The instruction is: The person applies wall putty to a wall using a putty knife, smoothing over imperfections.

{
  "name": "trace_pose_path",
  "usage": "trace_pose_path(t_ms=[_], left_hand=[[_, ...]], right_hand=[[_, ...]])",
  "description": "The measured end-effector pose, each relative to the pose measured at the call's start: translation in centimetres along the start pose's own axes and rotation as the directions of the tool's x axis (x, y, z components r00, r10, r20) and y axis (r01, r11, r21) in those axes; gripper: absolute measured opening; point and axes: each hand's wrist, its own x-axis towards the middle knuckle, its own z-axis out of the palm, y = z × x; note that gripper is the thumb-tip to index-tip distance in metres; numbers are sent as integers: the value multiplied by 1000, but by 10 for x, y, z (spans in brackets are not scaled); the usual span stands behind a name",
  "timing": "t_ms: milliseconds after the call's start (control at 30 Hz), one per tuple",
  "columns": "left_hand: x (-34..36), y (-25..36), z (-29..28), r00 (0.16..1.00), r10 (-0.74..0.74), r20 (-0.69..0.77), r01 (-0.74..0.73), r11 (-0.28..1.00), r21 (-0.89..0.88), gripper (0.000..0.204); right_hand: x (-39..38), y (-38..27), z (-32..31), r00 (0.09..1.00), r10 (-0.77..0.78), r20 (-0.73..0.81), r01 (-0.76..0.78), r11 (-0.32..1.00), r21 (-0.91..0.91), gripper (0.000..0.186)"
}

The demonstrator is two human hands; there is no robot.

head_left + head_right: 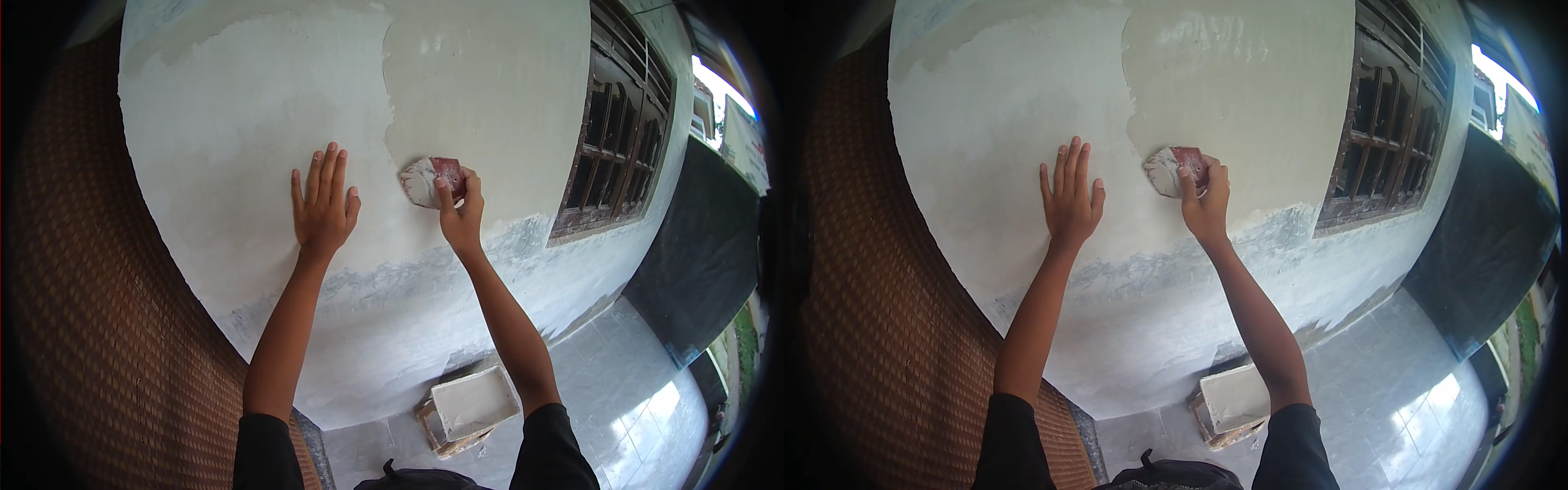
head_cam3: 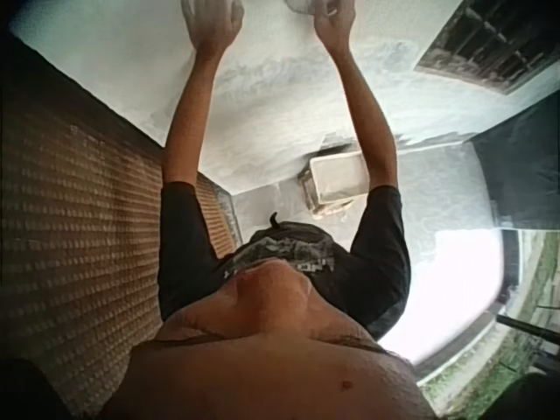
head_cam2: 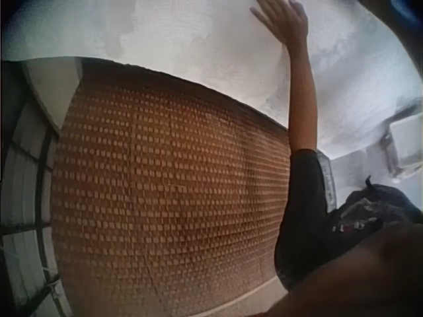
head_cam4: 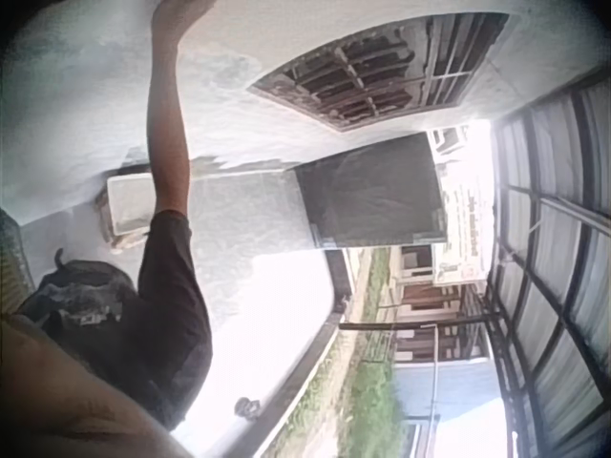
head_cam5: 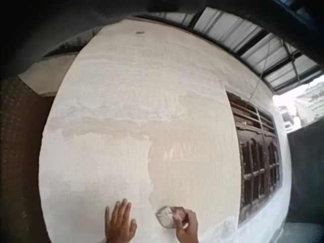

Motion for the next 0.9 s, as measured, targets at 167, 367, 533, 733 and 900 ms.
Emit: trace_pose_path(t_ms=[167, 367, 533, 733, 900], left_hand=[[0, 6, 1, 1000, -3, -11, 3, 999, -38, 58], [-3, 5, 1, 1000, -13, 14, 14, 1000, -13, 59], [-3, 2, 0, 1000, -13, 16, 14, 1000, -23, 59], [-3, 8, 3, 1000, -7, 9, 7, 999, -33, 59], [-7, 3, 2, 1000, -9, 20, 9, 1000, -12, 59]], right_hand=[[23, 40, -28, 854, 448, -265, -350, 871, 344, 36], [8, 26, -30, 870, 363, -333, -206, 882, 424, 34], [-9, 3, -5, 1000, -20, 5, 20, 995, -100, 34], [17, 48, -39, 682, 612, -401, -393, 768, 505, 34], [-8, 17, -15, 955, 199, -220, -148, 962, 230, 36]])
